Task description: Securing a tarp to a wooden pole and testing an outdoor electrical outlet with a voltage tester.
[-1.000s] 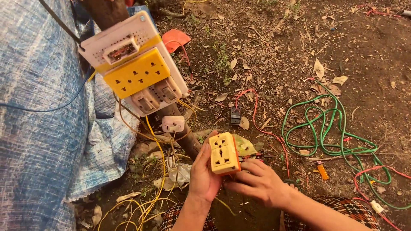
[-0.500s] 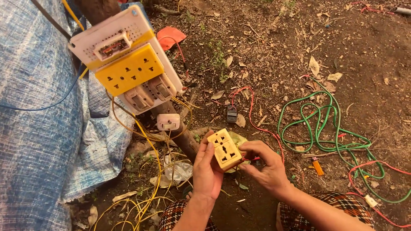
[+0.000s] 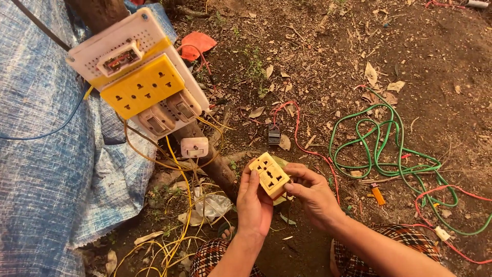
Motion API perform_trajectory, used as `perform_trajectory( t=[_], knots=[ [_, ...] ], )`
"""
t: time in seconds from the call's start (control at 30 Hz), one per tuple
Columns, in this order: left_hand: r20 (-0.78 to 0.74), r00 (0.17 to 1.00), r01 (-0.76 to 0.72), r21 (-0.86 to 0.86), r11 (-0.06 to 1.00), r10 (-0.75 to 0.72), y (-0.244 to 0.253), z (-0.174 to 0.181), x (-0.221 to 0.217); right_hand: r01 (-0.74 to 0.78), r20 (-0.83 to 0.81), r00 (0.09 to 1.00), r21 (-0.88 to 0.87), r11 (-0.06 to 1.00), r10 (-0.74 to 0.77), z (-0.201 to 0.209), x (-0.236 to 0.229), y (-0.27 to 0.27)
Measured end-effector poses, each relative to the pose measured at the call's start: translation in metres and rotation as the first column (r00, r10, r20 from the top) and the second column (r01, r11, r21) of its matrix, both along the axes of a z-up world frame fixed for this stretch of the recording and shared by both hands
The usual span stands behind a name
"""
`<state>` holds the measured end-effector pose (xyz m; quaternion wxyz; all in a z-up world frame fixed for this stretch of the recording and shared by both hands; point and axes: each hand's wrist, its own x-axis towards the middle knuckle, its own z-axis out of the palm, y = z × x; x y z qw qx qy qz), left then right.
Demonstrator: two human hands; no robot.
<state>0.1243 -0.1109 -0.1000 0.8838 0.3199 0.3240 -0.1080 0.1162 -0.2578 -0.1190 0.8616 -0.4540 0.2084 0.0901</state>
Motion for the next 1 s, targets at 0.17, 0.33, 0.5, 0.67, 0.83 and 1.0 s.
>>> perform_trajectory(
  t=[0.17,0.33,0.5,0.67,0.83,1.0],
  knots=[
    [0.043,0.999,-0.006,0.019,1.000,0.005,-0.004,-0.004,0.001,-0.014,-0.155,0.988,-0.025,1.000,0.010,0.021,0.006,0.003],
    [0.175,0.982,0.061,0.066,0.996,-0.072,-0.009,-0.007,-0.002,0.000,-0.285,0.949,-0.425,0.905,-0.134,0.071,0.066,-0.021],
    [0.315,0.938,0.123,0.087,0.989,-0.144,-0.008,0.006,-0.001,0.358,-0.037,0.878,-0.611,0.706,-0.477,-0.019,0.102,-0.093],
    [0.396,0.902,0.148,0.096,0.984,-0.174,-0.001,0.010,-0.004,0.157,-0.078,0.965,-0.594,0.789,-0.250,0.042,0.079,-0.059],
    [0.393,0.897,0.168,0.123,0.978,-0.204,0.002,0.015,-0.003,-0.153,-0.133,0.987,-0.622,0.768,0.089,0.058,0.054,-0.032],
    [0.380,0.911,0.142,0.084,0.986,-0.163,0.002,0.011,-0.003,-0.413,-0.080,0.886,-0.584,0.699,0.456,0.060,0.038,-0.017]
  ],
)
